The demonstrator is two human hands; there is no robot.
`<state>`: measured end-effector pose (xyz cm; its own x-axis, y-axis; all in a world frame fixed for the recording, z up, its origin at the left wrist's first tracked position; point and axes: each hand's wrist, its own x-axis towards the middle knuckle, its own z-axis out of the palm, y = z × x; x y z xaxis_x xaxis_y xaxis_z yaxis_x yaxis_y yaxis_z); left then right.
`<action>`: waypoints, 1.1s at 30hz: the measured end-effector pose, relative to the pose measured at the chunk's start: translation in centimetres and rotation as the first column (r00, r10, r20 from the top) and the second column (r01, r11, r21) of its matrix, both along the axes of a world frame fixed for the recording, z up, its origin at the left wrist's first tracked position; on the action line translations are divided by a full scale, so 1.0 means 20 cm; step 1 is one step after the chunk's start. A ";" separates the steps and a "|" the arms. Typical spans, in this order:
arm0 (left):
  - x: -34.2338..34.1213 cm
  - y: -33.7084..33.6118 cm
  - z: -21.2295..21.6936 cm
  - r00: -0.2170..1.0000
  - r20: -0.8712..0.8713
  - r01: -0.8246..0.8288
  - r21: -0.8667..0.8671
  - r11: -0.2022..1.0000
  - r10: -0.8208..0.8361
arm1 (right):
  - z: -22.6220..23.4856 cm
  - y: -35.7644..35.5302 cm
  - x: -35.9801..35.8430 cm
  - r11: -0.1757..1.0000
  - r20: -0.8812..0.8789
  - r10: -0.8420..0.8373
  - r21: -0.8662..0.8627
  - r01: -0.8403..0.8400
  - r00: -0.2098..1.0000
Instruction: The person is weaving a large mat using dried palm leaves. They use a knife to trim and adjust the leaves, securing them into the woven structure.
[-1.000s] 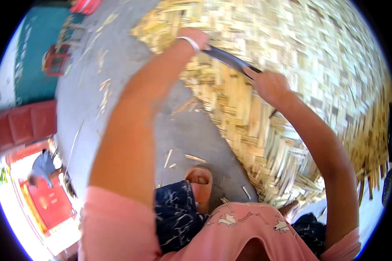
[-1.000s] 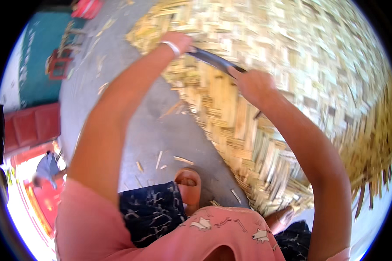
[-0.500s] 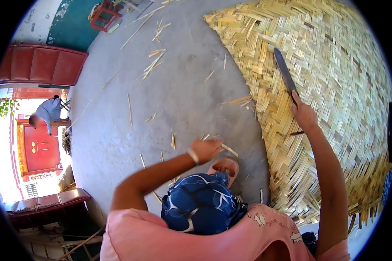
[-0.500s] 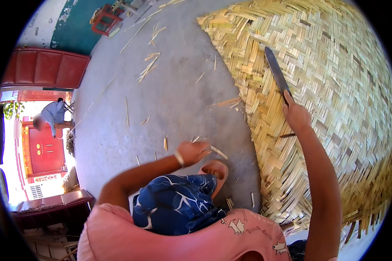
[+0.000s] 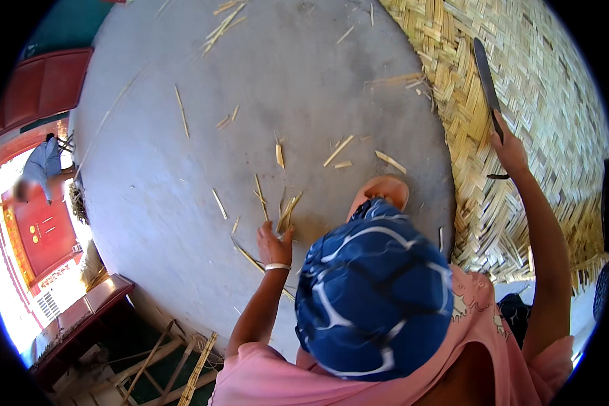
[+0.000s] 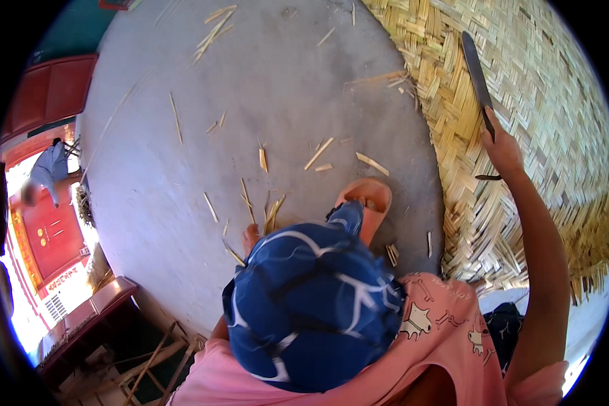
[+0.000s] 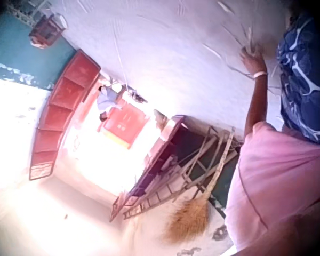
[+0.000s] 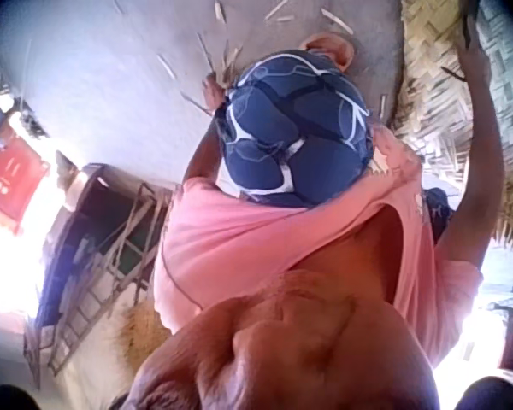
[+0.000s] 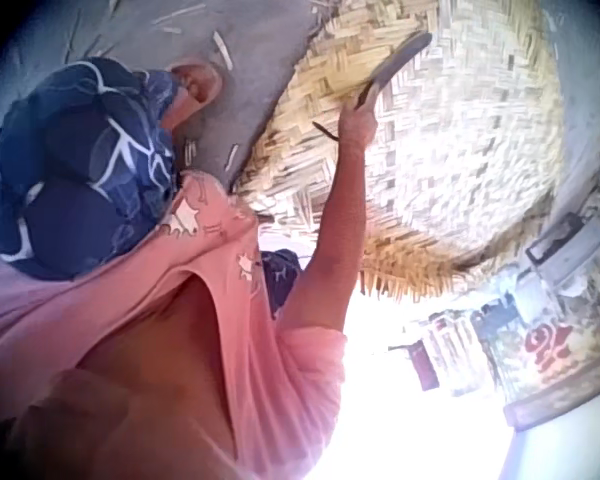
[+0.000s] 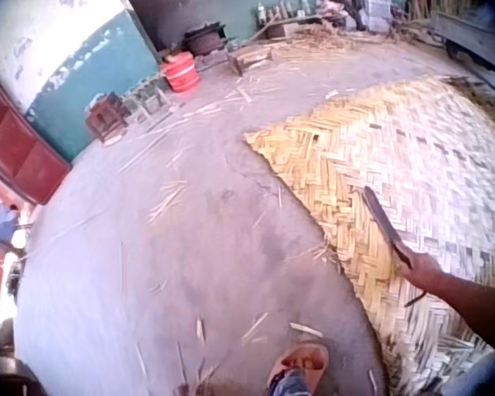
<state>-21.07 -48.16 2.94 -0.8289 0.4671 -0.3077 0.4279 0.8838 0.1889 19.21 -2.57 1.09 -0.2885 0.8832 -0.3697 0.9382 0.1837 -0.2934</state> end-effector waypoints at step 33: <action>-0.46 0.24 -0.06 0.429 0.898 -0.634 0.226 0.739 0.094 | 0.62 -0.57 0.65 0.910 0.133 0.173 -0.400 -0.107 0.976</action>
